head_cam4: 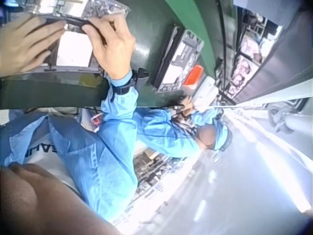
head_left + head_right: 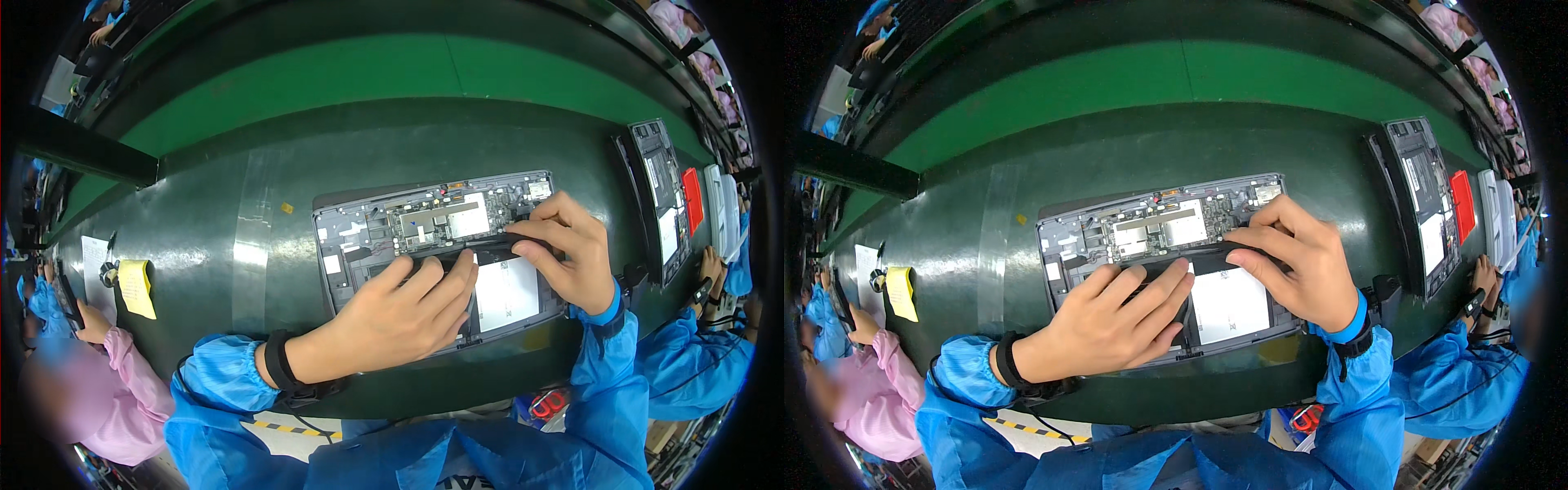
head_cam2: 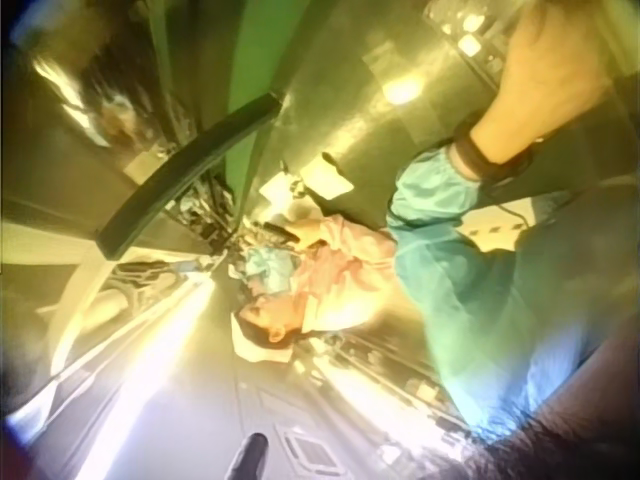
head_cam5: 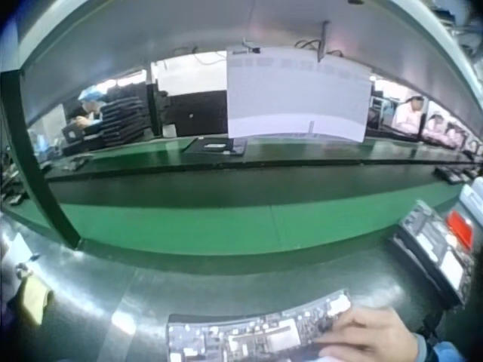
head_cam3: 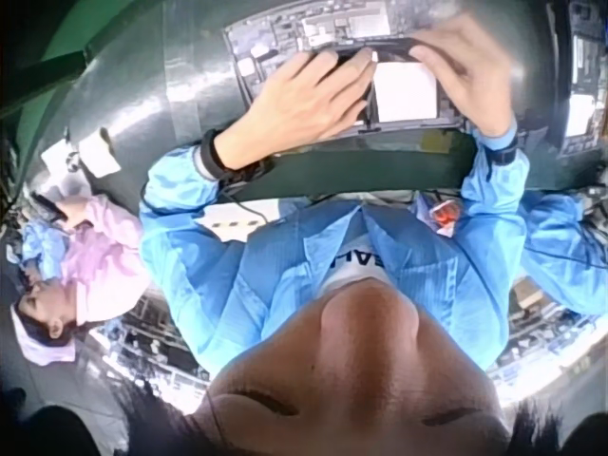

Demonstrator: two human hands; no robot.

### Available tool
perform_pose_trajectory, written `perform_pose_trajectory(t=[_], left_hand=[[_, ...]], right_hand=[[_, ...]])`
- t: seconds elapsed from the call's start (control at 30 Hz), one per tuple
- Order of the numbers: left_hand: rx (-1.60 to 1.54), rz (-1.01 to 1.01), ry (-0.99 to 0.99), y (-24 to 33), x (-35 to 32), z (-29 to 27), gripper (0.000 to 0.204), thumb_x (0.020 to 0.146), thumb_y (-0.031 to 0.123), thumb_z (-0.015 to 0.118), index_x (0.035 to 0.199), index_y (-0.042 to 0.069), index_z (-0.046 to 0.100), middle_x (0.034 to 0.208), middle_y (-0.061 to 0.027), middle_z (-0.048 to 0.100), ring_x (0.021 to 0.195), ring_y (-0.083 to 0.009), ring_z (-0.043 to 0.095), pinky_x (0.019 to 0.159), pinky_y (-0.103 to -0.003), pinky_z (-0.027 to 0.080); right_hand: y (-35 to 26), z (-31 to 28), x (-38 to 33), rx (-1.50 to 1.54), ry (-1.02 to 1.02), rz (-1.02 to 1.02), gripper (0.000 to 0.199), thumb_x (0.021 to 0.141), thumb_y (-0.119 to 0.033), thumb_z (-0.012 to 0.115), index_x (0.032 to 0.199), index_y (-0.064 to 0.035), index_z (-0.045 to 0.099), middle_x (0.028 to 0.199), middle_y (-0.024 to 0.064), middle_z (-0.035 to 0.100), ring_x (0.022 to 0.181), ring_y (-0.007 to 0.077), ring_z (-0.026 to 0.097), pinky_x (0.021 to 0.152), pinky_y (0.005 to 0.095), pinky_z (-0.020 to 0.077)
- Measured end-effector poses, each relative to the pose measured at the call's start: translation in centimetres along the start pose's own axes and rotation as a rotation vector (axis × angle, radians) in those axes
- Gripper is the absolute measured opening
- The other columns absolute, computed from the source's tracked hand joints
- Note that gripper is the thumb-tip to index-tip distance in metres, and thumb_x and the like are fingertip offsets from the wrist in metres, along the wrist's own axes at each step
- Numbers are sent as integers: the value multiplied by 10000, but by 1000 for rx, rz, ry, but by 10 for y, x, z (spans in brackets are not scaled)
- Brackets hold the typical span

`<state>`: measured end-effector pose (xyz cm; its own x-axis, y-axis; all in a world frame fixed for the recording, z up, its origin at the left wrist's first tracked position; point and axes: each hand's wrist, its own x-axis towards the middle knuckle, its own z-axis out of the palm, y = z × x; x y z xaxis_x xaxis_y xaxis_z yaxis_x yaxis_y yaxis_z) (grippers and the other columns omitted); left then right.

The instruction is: The person assembles tablet components by hand, placing a battery and a circuit board into a tablet, then inspects the assembled tablet with a probe and tweezers.

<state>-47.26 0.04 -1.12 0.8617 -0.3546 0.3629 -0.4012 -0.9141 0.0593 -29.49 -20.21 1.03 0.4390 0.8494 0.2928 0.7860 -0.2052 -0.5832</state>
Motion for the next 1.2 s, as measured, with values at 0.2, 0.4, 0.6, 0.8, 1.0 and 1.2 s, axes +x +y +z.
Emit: perform_pose_trajectory(t=[0.2, 0.4, 0.6, 0.8, 1.0, 1.2], left_hand=[[7, 3, 6, 0, -1, -1, 485, 861, 298, 718, 1238, -6, 692, 1316, -83, 644, 895, -205, 556, 738, -318, 461], [-15, 14, -5, 0, -1, -1, 491, 857, 297, 722, 1225, -27, 693, 1309, -89, 644, 892, -203, 556, 733, -314, 462], [-20, 21, -3, 0, -1, -1, 494, 854, 296, 722, 1226, -28, 689, 1305, -84, 640, 885, -203, 553, 730, -314, 458], [-11, 0, -1, 0, 0, -2, 480, 849, 291, 719, 1226, -3, 685, 1305, -74, 642, 885, -193, 555, 724, -314, 451], [-5, -8, 18, -1, -1, -2, 470, 842, 285, 724, 1219, 8, 688, 1292, -66, 651, 881, -189, 557, 726, -315, 446], [-1, 6, 46, 0, -1, -1, 436, 844, 299, 720, 1160, -2, 706, 1280, -89, 655, 917, -194, 556, 749, -328, 436]], right_hand=[[5, 8, 1, -3, 22, -53, 252, 767, -57, 849, 1012, -28, 801, 869, 63, 627, 644, 170, 606, 551, 308, 470], [6, 6, 1, -5, 12, -83, 251, 768, -42, 844, 1016, -36, 808, 870, 51, 622, 622, 152, 586, 531, 306, 452], [4, 7, 1, -18, 8, -99, 245, 770, -38, 841, 1013, -32, 805, 872, 52, 619, 625, 154, 587, 534, 309, 456], [4, 7, 0, -28, 23, -85, 247, 774, -43, 841, 1018, -33, 802, 870, 57, 617, 644, 174, 604, 548, 321, 472], [-13, -2, 2, -77, 42, 3, 138, 807, -88, 831, 915, -19, 780, 873, 86, 658, 637, 203, 635, 559, 322, 494], [-26, -15, 11, 74, -120, 295, 159, 893, -128, 767, 901, 28, 743, 772, 150, 706, 614, 259, 673, 581, 329, 513]])
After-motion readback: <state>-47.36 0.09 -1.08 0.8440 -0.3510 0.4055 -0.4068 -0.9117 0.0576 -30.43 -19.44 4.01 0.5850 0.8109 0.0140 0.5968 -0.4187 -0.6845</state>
